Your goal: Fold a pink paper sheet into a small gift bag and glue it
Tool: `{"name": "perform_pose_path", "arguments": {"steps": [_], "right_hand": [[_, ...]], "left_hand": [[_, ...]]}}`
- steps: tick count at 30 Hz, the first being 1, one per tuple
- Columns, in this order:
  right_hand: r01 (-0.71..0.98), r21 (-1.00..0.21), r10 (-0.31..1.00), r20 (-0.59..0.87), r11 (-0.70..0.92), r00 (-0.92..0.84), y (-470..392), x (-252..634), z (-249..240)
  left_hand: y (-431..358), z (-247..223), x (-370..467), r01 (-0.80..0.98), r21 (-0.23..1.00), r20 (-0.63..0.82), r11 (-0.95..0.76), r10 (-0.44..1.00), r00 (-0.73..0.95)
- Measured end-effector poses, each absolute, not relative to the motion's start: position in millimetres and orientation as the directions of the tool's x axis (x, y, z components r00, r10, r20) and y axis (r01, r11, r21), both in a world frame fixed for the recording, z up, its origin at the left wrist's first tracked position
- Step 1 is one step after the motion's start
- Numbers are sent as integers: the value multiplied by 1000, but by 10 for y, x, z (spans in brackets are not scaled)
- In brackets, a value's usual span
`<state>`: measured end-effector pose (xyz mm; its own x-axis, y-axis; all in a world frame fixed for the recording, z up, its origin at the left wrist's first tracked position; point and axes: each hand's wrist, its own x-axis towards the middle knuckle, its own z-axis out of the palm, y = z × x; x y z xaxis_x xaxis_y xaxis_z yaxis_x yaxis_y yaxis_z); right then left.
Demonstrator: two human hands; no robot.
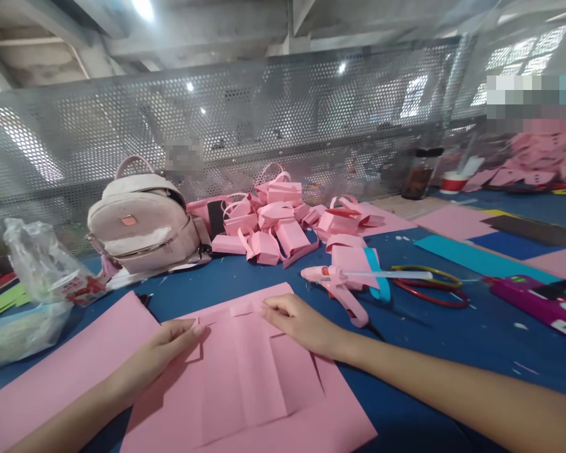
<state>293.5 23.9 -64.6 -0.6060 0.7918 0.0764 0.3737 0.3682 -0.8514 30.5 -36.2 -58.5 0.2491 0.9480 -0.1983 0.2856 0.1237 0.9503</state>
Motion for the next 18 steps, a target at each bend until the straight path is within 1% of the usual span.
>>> {"name": "perform_pose_path", "arguments": {"steps": [5, 9, 12, 15, 18], "right_hand": [[296, -910, 757, 30, 291, -653, 242, 2904, -632], [278, -927, 712, -16, 253, -702, 237, 2928, -648], [293, -929, 692, -59, 226, -720, 228, 2934, -654], [346, -916, 713, -104, 203, -693, 215, 2922, -642], [385, -897, 704, -130, 217, -698, 195, 2919, -637]], "left_hand": [[-347, -645, 327, 297, 948, -210, 118, 930, 300], [-348, -756, 290, 293, 951, -198, 97, 920, 338], [-361, -809, 267, 297, 949, -216, 108, 907, 361], [-372, -829, 263, 276, 952, -238, 136, 893, 381], [-360, -850, 281, 254, 961, -212, 114, 891, 402]]}}
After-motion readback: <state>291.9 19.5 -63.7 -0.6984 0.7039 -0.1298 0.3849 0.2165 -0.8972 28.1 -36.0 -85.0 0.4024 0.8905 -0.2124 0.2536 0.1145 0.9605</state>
